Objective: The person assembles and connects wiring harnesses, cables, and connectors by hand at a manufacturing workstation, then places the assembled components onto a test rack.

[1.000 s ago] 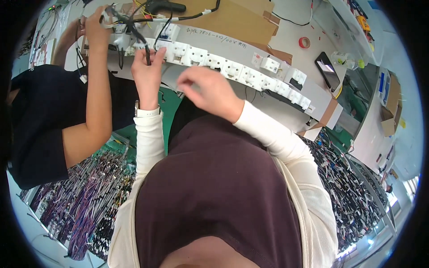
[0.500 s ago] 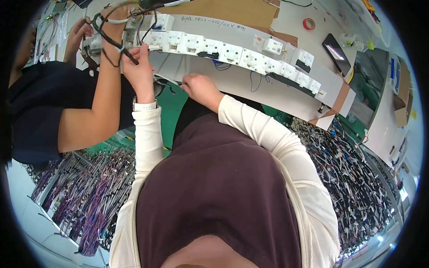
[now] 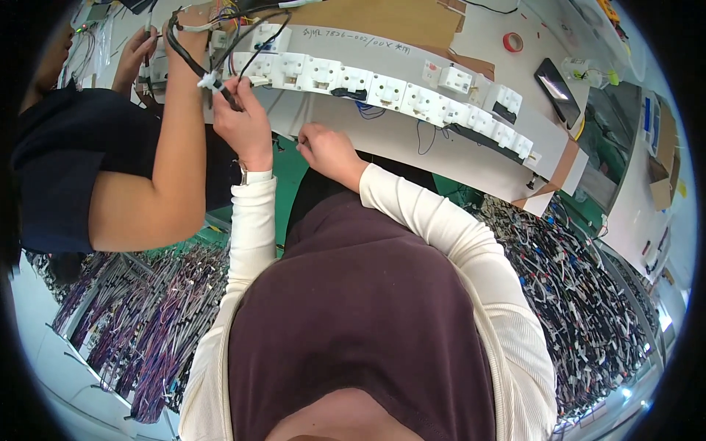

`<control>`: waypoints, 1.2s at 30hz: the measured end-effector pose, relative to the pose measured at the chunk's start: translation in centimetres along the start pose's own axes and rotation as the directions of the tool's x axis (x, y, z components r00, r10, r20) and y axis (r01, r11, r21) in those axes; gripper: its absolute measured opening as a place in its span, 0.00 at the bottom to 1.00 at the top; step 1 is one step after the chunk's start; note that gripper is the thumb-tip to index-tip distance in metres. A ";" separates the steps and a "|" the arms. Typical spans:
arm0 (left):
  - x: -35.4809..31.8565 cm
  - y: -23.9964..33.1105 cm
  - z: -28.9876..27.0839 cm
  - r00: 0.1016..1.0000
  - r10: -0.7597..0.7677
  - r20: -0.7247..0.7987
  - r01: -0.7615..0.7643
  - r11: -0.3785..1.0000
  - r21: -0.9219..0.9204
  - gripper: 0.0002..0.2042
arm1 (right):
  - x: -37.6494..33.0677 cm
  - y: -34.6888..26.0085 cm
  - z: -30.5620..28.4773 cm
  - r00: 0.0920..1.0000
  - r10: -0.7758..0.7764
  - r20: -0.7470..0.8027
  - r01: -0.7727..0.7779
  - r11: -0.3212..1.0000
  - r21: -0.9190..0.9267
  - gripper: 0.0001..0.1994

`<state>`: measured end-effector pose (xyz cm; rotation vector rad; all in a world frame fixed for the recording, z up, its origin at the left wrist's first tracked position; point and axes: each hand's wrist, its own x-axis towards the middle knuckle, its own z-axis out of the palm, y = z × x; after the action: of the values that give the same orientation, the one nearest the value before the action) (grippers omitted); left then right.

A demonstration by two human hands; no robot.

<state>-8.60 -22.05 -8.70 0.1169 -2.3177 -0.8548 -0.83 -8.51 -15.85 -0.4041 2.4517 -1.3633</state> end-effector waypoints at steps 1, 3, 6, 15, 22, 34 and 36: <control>0.0 0.1 0.0 1.000 0.001 0.002 -0.001 1.000 -0.002 0.09 | 0.1 -0.2 -0.2 0.999 0.045 0.028 -0.046 0.999 0.025 0.11; -0.1 0.6 -0.4 0.996 -0.047 0.076 0.042 0.997 0.060 0.09 | 0.2 -0.4 -0.5 0.998 0.051 0.042 -0.052 0.999 0.014 0.11; 0.0 0.5 0.1 1.000 -0.029 -0.007 0.029 0.999 0.043 0.10 | 0.1 -0.5 -0.6 0.997 0.057 0.049 -0.057 0.998 0.005 0.11; -0.6 1.4 -0.3 0.964 -0.193 0.184 0.188 0.981 0.046 0.12 | -0.3 0.0 -0.6 0.998 0.010 0.055 -0.010 1.000 0.000 0.10; 0.5 2.1 -1.5 0.895 -0.383 0.228 0.428 0.882 -0.198 0.09 | -0.4 -0.6 -0.7 0.999 0.047 0.008 -0.047 0.999 -0.007 0.17; 3.0 1.3 -0.9 0.904 -0.214 0.369 0.235 0.972 -0.013 0.17 | -0.4 -0.8 -0.8 1.000 0.008 0.008 -0.008 1.000 0.000 0.21; 1.8 1.4 -0.4 0.919 -0.262 0.296 0.291 0.955 -0.057 0.19 | -0.2 -0.7 -0.9 1.000 0.030 -0.004 -0.030 1.000 0.005 0.22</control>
<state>-9.53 -21.66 -6.64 0.3029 -2.5593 -1.1967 -0.91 -8.06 -14.81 -0.3625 2.4472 -1.3598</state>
